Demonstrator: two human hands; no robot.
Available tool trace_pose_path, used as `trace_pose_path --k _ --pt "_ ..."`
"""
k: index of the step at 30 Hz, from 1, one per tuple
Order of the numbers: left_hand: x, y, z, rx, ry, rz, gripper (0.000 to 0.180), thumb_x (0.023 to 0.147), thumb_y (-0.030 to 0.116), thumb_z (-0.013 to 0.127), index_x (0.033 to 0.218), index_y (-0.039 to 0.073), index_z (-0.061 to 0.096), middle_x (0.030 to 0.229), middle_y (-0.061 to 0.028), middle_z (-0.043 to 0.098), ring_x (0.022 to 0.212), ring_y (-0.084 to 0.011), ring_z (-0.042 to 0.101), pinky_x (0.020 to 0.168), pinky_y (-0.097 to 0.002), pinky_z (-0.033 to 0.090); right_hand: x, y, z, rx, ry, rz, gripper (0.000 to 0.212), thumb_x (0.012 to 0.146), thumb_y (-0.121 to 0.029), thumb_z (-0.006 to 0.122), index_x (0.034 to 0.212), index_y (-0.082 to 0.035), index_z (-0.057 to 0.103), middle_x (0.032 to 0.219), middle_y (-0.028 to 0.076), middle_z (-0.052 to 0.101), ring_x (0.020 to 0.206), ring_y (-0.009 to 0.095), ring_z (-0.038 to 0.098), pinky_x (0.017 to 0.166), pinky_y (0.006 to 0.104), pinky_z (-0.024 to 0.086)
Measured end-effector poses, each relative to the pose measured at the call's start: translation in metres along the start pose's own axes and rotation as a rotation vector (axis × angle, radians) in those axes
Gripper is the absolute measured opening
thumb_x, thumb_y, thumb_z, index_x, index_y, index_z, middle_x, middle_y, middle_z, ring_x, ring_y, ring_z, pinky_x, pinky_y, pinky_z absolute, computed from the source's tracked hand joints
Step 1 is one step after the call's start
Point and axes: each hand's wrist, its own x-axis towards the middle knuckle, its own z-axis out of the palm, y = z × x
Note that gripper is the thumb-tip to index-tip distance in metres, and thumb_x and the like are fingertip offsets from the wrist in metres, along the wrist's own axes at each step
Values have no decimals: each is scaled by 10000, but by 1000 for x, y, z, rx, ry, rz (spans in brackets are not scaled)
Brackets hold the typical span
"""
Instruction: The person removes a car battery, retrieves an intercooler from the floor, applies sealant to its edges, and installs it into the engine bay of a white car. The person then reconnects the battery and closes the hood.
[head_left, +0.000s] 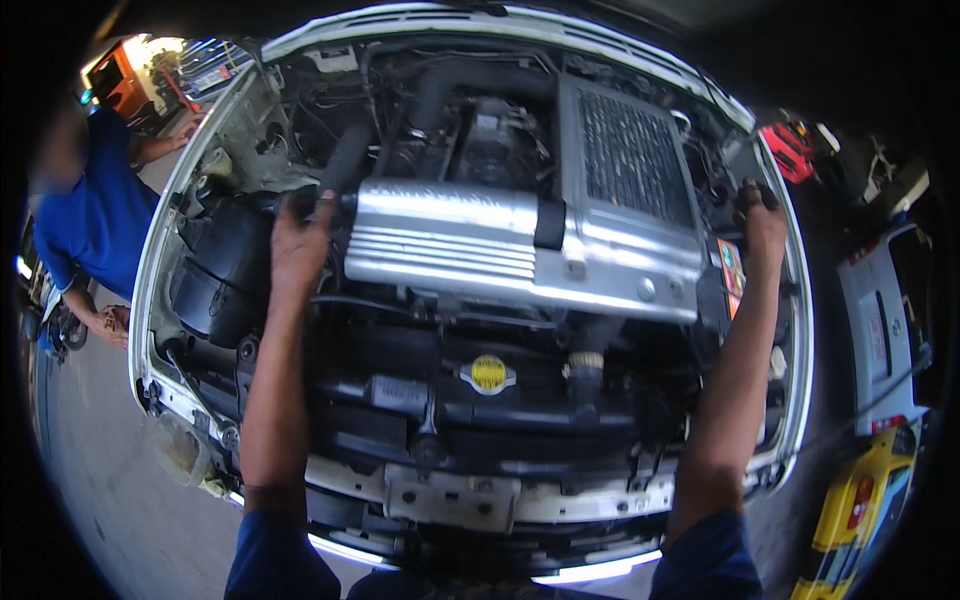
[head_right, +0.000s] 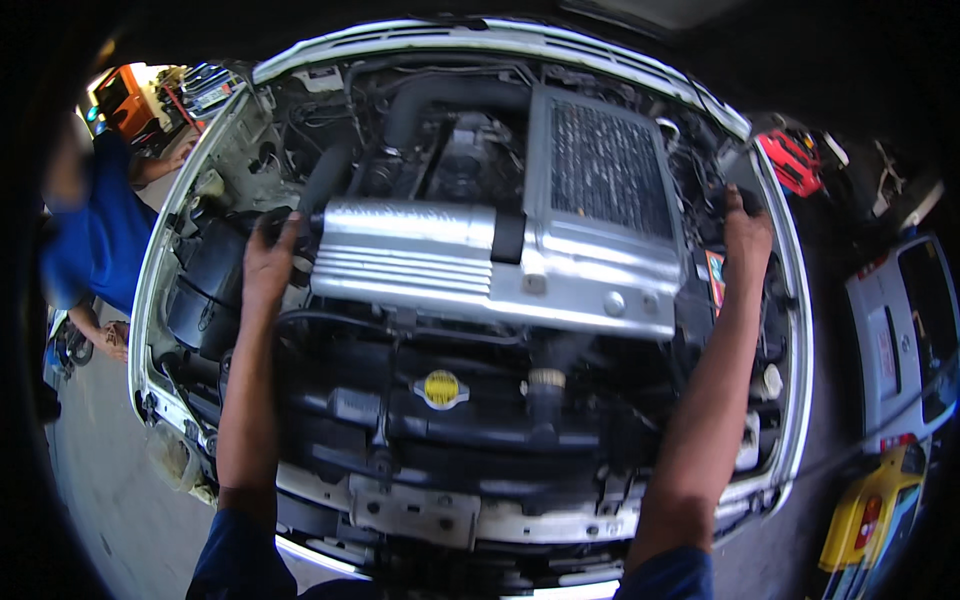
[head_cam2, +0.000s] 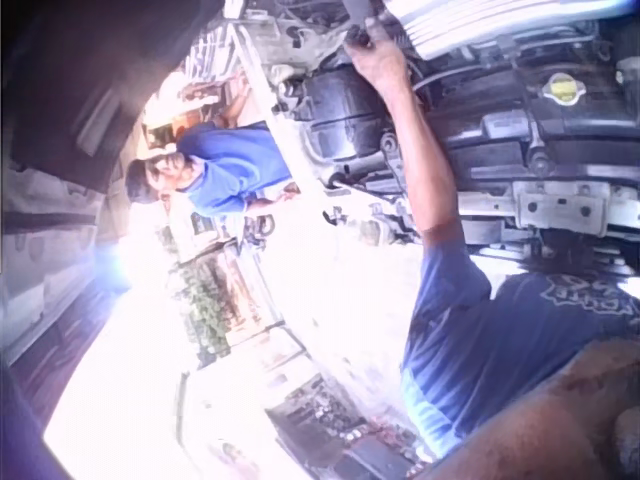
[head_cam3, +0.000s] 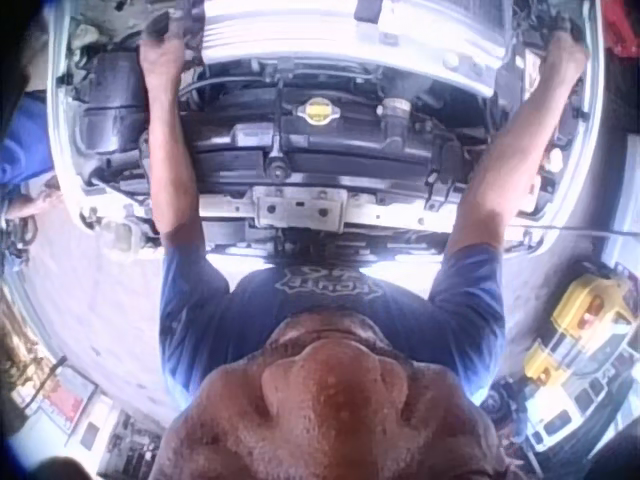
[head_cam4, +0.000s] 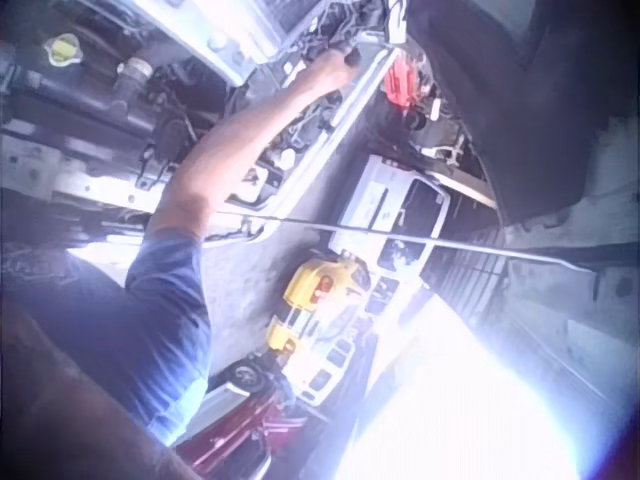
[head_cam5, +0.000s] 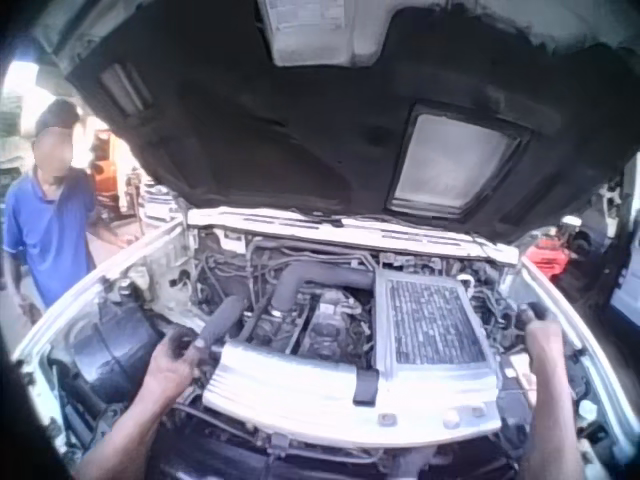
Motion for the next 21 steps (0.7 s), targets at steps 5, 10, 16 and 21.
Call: trace_pose_path --k 5,10,16,21 --pt "-96 -17 -93 -93 -107 286 380 1001 237 602 1277 -24 594 1233 -152 656 1113 -212 619 994 -338 459 -225 -18 -83 -312 -280 -410 346 937 -284 679 1096 23 694 898 77 705 818 142 619 780 298 492" --pt "-224 -62 -142 -158 36 -5 416 1009 291 602 1217 -68 573 1112 -149 668 991 -196 634 860 -331 523 -381 28 -196 68 -201 152 253 947 -199 672 1078 16 700 813 39 692 743 104 597 699 271 478" --pt "-309 -95 -119 -139 -9 115 298 970 184 646 1190 -15 616 1036 -98 675 903 -196 606 833 -344 493 -465 107 -245 -52 -111 383 193 984 -155 620 1076 -1 691 861 35 686 796 97 600 732 263 479" --pt "-311 -102 -119 -268 -13 135 256 932 105 672 1154 -15 626 975 -111 672 887 -182 629 814 -323 511 -475 139 -238 212 38 349 207 981 -168 616 1059 6 696 876 35 675 801 99 580 739 259 473"
